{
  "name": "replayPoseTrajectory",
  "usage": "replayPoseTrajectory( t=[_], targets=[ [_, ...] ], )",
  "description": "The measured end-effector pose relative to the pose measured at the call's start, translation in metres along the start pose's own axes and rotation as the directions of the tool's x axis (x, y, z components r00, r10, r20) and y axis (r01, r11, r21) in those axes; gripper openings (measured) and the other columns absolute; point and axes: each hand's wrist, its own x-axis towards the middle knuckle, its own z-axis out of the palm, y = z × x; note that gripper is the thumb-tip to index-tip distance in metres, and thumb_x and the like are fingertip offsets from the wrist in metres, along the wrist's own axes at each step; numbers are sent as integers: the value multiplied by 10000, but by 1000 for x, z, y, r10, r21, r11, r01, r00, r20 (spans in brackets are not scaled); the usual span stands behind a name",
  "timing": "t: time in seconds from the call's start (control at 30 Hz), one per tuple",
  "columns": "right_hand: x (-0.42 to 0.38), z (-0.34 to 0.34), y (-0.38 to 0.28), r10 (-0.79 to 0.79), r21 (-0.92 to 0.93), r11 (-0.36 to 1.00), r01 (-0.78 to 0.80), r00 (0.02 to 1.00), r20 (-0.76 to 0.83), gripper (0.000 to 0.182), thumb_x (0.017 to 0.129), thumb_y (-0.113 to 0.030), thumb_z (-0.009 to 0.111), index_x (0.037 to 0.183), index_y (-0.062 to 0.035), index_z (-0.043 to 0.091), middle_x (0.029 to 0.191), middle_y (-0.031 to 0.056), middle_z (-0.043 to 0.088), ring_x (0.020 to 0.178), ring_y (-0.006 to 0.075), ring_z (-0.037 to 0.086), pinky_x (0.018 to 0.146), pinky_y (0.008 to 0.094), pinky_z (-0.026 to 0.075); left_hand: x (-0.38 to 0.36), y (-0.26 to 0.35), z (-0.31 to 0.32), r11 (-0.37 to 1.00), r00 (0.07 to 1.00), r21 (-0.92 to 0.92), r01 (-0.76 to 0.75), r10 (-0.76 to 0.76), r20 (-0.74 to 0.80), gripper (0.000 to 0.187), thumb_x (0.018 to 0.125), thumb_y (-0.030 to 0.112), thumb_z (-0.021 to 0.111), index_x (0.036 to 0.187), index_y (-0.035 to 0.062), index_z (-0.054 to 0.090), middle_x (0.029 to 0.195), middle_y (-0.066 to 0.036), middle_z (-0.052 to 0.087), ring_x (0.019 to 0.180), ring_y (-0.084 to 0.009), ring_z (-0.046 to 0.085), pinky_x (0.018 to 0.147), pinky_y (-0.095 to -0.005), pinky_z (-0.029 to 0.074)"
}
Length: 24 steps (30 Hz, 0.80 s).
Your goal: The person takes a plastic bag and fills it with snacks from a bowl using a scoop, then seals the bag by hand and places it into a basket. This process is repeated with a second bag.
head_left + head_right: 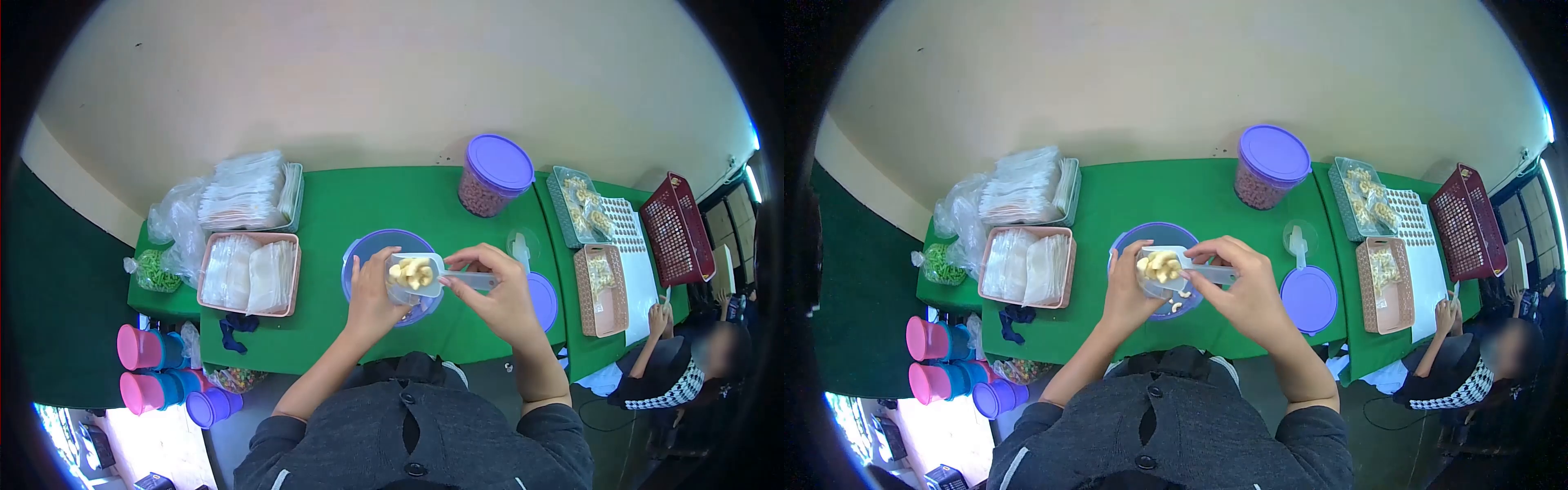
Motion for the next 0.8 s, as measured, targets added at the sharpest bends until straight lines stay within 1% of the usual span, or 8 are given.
replayPoseTrajectory(
  t=[0.2, 0.27, 0.5, 0.6, 0.67, 0.73, 0.77, 0.8],
  targets=[
    [5, 7, -1, -24, 91, 995, 28, 998, -51, 208, 787, -21, 718, 987, 11, 668, 886, 88, 636, 843, 140, 627, 734, 276, 512, 3, 0, -7, 991, 991, -54, 119, -116, 66, 830, 577, 173, 837, 1294, 119, 422, 1139, -102, 564, 1142, -291, 530, 1119, -566, 179],
    [6, 11, -1, 18, 348, 937, 10, 997, -76, 208, 810, -8, 702, 1014, 15, 672, 912, 90, 632, 841, 125, 620, 723, 263, 512, 2, -1, -7, 993, 992, -49, 111, -108, 60, 825, 581, 170, 834, 1294, 119, 422, 1147, -91, 566, 1158, -284, 525, 1119, -563, 183],
    [27, 37, 38, -21, 265, 964, 36, 998, -57, 160, 885, -73, 645, 1005, 27, 675, 928, 95, 634, 787, 135, 626, 692, 261, 501, 25, -8, 7, 987, 989, -59, 146, -144, 42, 764, 608, 170, 821, 1270, 102, 446, 1166, -83, 589, 1112, -293, 560, 1102, -568, 224],
    [37, 40, 45, -73, 201, 975, 97, 990, -124, 148, 888, -78, 645, 991, 23, 677, 938, 97, 643, 793, 147, 629, 694, 262, 499, 47, -32, 10, 993, 992, 6, 120, -120, 43, 698, 649, 156, 814, 1247, 87, 461, 1103, -88, 629, 1061, -251, 606, 1061, -530, 330],
    [38, 36, 43, -163, 114, 977, 182, 974, -160, 148, 896, -82, 640, 990, 26, 675, 943, 102, 645, 800, 152, 629, 698, 264, 500, 54, -43, 4, 845, 945, -434, 312, -232, 229, 605, 663, 87, 805, 1184, 54, 500, 1083, -109, 646, 997, -238, 631, 945, -416, 466],
    [35, 34, 45, -244, 28, 967, 254, 951, -192, 150, 903, -87, 634, 990, 29, 672, 948, 106, 648, 806, 156, 629, 702, 267, 500, 51, -63, 5, 764, 938, -546, 343, -252, 237, 612, 677, 82, 798, 1202, 52, 485, 1038, -88, 645, 961, -222, 639, 915, -403, 489],
    [31, 34, 47, -193, 159, 958, 237, 948, -252, 154, 909, -88, 629, 998, 31, 669, 943, 107, 645, 809, 153, 627, 705, 265, 499, 49, -73, 6, 667, 930, -648, 367, -271, 248, 620, 692, 78, 792, 1221, 50, 469, 993, -68, 644, 924, -205, 647, 886, -390, 512],
    [29, 34, 49, -133, 287, 931, 224, 944, -303, 158, 915, -90, 623, 1006, 32, 666, 938, 107, 642, 811, 150, 625, 707, 263, 499, 47, -75, 6, 667, 929, -647, 370, -273, 250, 620, 692, 78, 792, 1221, 50, 469, 993, -68, 644, 924, -205, 647, 886, -390, 512]
  ],
)
